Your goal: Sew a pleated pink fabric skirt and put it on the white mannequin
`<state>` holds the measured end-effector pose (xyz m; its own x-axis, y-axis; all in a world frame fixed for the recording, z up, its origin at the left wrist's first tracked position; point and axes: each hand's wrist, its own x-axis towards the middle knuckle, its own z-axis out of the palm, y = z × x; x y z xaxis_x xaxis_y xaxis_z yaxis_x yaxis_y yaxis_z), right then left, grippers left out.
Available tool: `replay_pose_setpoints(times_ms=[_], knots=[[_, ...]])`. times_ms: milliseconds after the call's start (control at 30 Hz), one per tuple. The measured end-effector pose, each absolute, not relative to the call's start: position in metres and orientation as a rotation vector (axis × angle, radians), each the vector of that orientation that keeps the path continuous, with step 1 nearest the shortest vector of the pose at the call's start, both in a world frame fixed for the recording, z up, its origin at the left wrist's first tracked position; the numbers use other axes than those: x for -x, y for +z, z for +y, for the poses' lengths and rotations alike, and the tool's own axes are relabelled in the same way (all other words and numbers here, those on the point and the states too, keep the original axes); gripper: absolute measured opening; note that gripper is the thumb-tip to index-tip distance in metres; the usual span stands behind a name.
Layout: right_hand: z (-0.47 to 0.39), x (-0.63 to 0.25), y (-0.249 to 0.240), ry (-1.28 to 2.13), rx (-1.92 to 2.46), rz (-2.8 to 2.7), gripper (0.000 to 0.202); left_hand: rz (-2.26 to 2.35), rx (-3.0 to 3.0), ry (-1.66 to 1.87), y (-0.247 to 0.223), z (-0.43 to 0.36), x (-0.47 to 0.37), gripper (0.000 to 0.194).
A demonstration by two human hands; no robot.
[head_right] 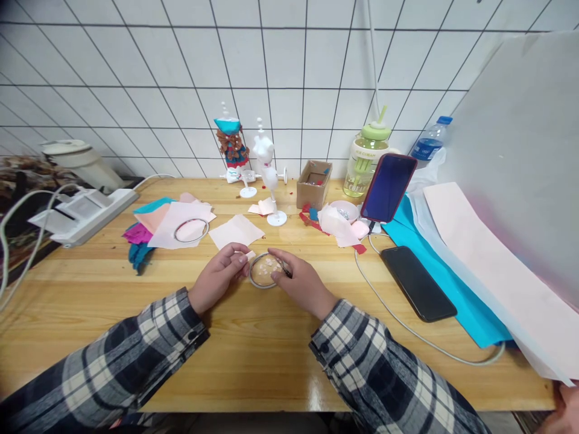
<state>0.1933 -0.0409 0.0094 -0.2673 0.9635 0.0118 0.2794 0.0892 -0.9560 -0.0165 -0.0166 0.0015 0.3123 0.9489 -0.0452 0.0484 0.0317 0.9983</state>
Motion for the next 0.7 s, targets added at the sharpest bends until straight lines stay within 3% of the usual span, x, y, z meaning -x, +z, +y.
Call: replay_pose_setpoints(times_ms=[133, 267, 367, 467, 567, 700], knots=[[-0.045, -0.192, 0.014, 0.999, 1.239, -1.776, 0.036, 0.959, -1.413, 0.800, 0.006, -0.023, 0.013, 0.048], [-0.046, -0.191, 0.013, 0.901, 1.264, -1.807, 0.035, 0.919, -1.547, 0.729, 0.008, -0.030, 0.011, 0.066], [-0.045, -0.191, 0.012, 0.899, 1.225, -1.834, 0.037, 0.902, -1.622, 0.693, 0.007, -0.031, 0.013, 0.065], [-0.044, -0.191, 0.012, 0.817, 1.144, -1.958, 0.023, 0.888, -1.588, 0.664, 0.007, -0.032, 0.014, 0.063], [-0.044, -0.190, 0.011, 0.783, 1.218, -2.002, 0.012, 0.875, -1.551, 0.686, 0.008, -0.032, 0.013, 0.062], [-0.045, -0.188, 0.011, 0.793, 1.341, -1.889, 0.012, 0.875, -1.487, 0.789, 0.009, -0.030, 0.010, 0.055]])
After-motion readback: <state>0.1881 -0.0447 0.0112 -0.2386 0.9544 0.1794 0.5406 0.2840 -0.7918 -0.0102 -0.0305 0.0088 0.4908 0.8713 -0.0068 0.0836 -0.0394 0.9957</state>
